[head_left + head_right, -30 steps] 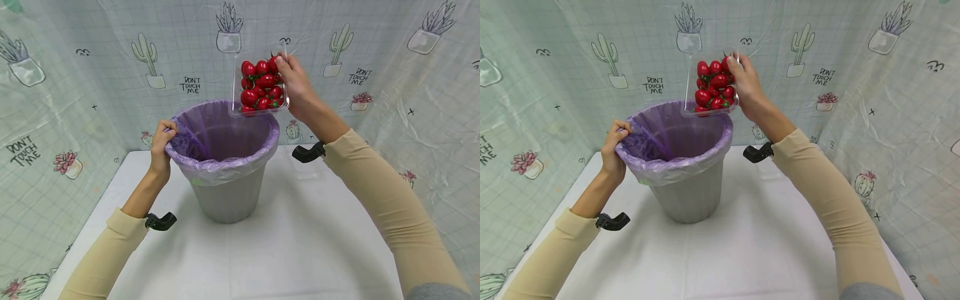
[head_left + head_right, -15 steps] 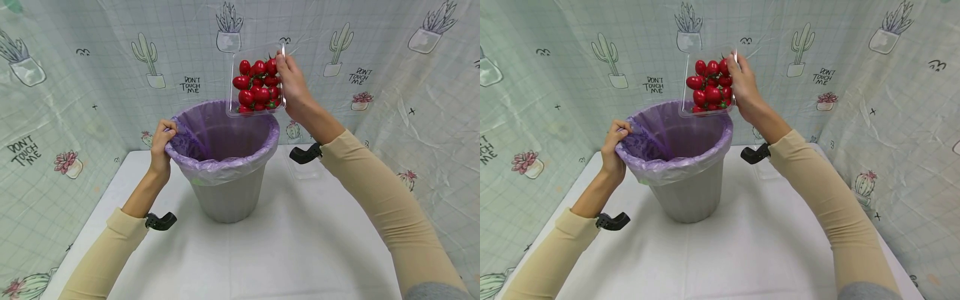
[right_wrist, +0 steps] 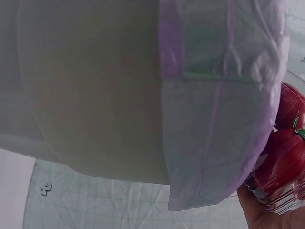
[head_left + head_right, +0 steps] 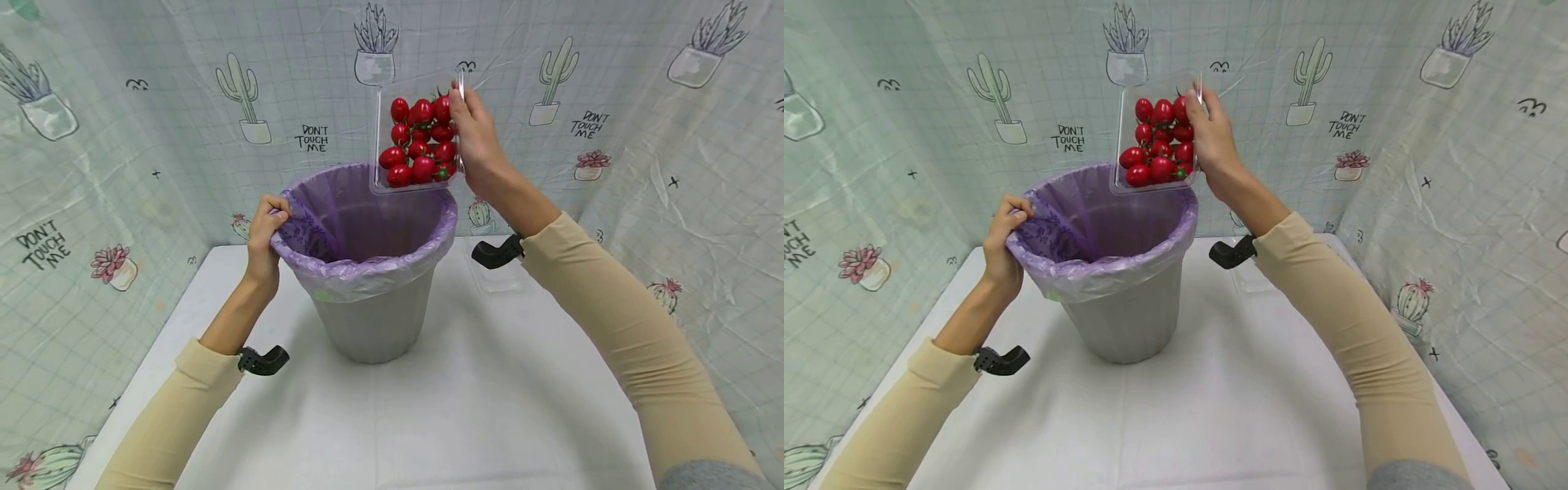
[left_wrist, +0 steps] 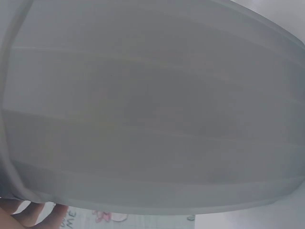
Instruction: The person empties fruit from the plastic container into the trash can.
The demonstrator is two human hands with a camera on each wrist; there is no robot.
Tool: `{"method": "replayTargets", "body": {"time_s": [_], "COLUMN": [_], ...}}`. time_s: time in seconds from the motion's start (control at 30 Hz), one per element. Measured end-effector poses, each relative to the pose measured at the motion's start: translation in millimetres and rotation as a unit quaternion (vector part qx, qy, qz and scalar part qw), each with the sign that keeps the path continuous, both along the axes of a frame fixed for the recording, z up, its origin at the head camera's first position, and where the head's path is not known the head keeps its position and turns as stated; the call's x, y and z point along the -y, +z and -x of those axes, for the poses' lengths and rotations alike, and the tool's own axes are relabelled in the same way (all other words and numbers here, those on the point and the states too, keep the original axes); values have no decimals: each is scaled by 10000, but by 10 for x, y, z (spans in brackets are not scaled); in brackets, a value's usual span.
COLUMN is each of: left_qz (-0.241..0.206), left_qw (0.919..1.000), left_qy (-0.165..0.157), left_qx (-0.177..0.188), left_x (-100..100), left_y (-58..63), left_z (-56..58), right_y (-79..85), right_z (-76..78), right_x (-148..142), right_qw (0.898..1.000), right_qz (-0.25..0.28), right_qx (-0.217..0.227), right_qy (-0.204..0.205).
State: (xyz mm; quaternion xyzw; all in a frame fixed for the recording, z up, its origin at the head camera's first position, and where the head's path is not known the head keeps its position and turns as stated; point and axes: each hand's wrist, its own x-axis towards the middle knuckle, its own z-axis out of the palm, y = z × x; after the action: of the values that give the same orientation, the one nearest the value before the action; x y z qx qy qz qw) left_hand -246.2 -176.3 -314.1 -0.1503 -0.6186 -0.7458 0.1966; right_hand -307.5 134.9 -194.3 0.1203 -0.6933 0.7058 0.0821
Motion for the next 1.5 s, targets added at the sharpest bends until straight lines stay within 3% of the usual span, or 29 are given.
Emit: {"method": "replayTargets", "body": {"time_s": [0.37,0.9,1.23,1.5], "left_qz": [29,26,28,-9], "left_qw": [10000,10000,10000,10000], "left_qy": [29,24,31,25], "left_qx": [-13,-29,-40,-62], "left_x": [18,13,16,13], "left_y": [-27,-18,-31,-25], "left_z": [33,21,32,26], "right_y": [-22,-50,-61,-49], "right_z": [1,0,22,1], "right_x": [8,19,31,56], "right_qw": [9986,9984,9936,9932], "right_qz": [-388,-234,-679,-696], "right_qx": [-337,-468,-809,-847], "right_qy": [-144,-200,-389,-402]}}
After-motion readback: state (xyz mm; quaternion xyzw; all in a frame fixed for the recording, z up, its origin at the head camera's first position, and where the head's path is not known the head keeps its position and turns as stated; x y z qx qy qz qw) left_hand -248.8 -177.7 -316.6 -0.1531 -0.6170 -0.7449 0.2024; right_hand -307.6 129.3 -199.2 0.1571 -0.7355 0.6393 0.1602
